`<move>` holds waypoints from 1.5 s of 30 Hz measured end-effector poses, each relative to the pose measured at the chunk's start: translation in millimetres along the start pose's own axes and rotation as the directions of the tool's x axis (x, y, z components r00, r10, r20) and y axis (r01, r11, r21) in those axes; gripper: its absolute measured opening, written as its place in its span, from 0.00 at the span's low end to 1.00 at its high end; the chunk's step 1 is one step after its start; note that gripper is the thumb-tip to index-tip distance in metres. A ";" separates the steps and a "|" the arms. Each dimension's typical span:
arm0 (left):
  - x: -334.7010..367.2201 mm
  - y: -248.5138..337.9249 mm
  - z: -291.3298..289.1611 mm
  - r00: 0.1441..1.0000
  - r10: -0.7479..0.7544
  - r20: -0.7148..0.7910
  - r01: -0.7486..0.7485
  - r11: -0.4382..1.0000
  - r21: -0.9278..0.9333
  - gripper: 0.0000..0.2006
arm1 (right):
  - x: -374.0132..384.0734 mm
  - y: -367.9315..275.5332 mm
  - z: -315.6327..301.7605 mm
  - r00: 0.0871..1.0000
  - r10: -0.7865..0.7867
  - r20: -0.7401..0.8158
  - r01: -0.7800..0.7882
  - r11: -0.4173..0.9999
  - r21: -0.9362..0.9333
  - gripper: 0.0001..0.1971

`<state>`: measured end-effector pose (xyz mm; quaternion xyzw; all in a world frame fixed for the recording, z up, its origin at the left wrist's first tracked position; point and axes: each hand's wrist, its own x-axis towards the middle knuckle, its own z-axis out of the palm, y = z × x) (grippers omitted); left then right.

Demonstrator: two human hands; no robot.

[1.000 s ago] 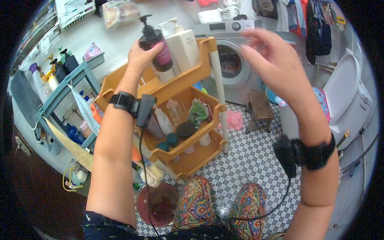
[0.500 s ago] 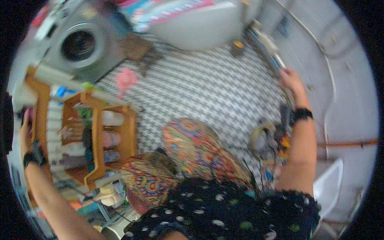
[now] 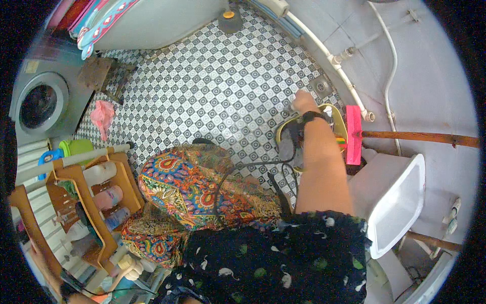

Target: The person places bottles and a basket onto a plastic shelf unit and wipes a light blue shelf tray with a cloth from a basin.

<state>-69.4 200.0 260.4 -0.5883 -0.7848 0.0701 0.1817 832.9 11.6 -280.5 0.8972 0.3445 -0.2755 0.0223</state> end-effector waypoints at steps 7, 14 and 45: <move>-52.2 43.8 39.6 0.901 0.214 -0.378 -0.139 0.966 0.216 0.32 | -33.8 -46.6 6.5 0.978 0.144 0.148 -0.120 0.980 -0.160 0.13; -44.8 20.7 40.0 0.961 0.056 -0.272 -0.066 0.997 -0.028 0.31 | -6.9 -46.3 22.3 0.959 0.224 0.172 -0.192 0.964 -0.183 0.08; -162.4 124.6 -3.2 0.764 -0.006 -0.645 -0.009 1.000 -0.019 0.29 | -379.3 -462.2 -275.5 -0.218 -0.799 -0.561 0.976 -0.166 -0.143 0.10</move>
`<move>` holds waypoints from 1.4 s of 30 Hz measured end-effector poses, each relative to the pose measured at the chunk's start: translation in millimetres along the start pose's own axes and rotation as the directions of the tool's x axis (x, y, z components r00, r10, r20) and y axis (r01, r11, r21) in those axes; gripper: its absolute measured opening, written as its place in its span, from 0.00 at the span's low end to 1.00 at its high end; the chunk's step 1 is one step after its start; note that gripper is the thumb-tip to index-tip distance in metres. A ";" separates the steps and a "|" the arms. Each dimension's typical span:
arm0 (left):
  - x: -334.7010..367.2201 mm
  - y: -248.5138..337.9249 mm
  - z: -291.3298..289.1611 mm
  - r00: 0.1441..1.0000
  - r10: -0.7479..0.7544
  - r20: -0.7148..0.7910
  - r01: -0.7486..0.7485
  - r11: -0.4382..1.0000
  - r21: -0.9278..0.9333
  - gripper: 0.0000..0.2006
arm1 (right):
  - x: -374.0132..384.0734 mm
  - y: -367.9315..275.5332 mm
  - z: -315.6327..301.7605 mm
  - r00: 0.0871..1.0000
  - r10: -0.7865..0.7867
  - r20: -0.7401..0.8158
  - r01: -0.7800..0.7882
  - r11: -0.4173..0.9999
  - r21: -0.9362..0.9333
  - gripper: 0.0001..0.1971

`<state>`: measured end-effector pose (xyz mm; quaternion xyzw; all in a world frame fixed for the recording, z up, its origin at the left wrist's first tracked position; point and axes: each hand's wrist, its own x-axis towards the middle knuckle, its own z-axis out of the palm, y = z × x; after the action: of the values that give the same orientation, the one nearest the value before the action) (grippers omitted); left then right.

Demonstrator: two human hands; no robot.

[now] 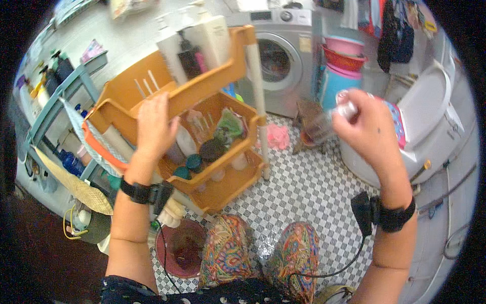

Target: The person places bottles and a basket onto a plastic shelf unit and wipes a light blue shelf tray with a cloth from a basin.

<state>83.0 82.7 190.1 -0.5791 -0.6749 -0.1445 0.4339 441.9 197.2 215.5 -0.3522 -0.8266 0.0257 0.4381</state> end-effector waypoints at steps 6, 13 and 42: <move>-2.1 9.8 5.7 0.994 -0.109 -0.031 0.107 0.992 -0.065 0.30 | 129.9 -94.9 39.5 0.975 -0.180 0.131 0.144 0.959 0.245 0.14; 3.2 9.6 10.3 0.989 -0.139 -0.056 0.136 0.989 -0.061 0.31 | 215.3 -155.1 140.6 0.958 -0.266 0.110 0.264 0.964 0.030 0.23; -1.1 6.4 2.1 0.996 -0.060 -0.072 0.055 0.996 -0.065 0.26 | 83.1 -99.7 122.7 0.973 -0.202 0.109 0.192 0.977 0.095 0.08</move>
<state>87.8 85.3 186.0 -0.5670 -0.6699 -0.1994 0.4359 264.4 205.3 233.7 -0.2476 -0.8802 0.0376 0.4031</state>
